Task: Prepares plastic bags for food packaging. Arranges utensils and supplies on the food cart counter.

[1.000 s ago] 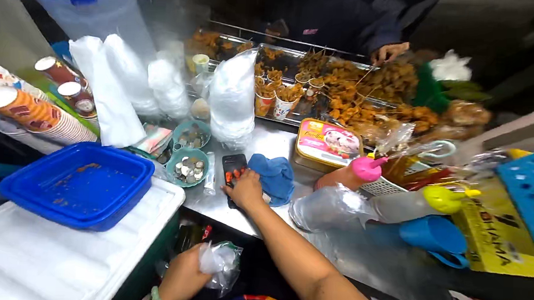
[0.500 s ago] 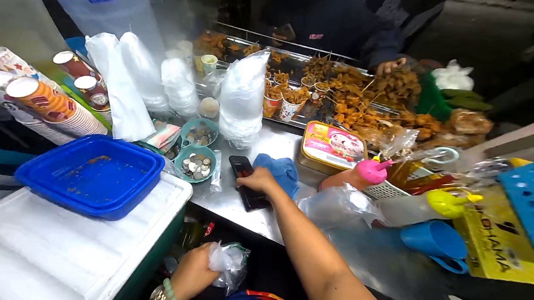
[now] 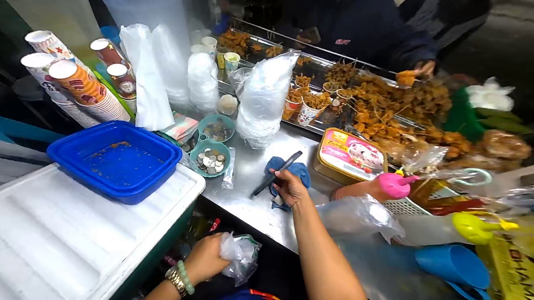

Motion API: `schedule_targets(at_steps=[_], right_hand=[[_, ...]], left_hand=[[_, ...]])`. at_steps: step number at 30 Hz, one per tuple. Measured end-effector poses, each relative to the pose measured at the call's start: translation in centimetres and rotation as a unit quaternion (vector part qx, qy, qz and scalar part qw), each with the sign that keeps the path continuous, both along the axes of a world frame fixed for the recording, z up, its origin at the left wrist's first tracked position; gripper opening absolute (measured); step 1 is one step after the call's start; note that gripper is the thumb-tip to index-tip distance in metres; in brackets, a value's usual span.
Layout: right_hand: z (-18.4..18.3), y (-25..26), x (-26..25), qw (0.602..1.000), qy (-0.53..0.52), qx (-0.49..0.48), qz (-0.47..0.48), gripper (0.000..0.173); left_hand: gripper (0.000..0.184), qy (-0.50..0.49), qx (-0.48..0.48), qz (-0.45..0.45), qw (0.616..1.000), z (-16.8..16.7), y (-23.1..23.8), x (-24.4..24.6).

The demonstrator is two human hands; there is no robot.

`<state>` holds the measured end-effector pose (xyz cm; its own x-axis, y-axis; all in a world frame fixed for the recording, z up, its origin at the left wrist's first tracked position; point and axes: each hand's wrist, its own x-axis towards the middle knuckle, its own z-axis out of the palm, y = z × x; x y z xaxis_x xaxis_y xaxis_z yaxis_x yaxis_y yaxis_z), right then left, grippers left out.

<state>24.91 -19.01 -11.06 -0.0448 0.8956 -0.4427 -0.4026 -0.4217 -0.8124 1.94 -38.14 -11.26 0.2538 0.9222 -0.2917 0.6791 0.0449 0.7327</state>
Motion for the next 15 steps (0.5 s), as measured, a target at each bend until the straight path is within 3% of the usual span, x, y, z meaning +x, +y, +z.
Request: schedule_targets(at_steps=[2, 7, 10, 14, 15], right_hand=[[0.3, -0.5, -0.3, 0.998, -0.022, 0.045, -0.031, 0.025], [3.3, -0.6, -1.1, 0.968, -0.164, 0.184, -0.053, 0.086], [4.6, 1.0, -2.9, 0.942, -0.232, 0.234, -0.058, 0.099], [3.2, 4.0, -6.0, 0.906, -0.334, 0.249, -0.074, 0.106], [2.8, 4.5, -6.5, 0.898, -0.358, 0.245, -0.077, 0.107]], left_hand=[[0.042, -0.007, 0.010, 0.020, 1.000, 0.2, 0.6, -0.1], [0.042, -0.048, 0.061, 0.145, 0.986, 2.1, 3.4, -0.2], [0.047, -0.035, 0.063, 0.151, 0.986, 2.9, 6.3, 1.0], [0.092, -0.008, 0.006, 0.109, 0.994, 3.3, 11.0, 3.0], [0.096, -0.019, 0.017, 0.113, 0.993, 3.9, 11.9, 3.0]])
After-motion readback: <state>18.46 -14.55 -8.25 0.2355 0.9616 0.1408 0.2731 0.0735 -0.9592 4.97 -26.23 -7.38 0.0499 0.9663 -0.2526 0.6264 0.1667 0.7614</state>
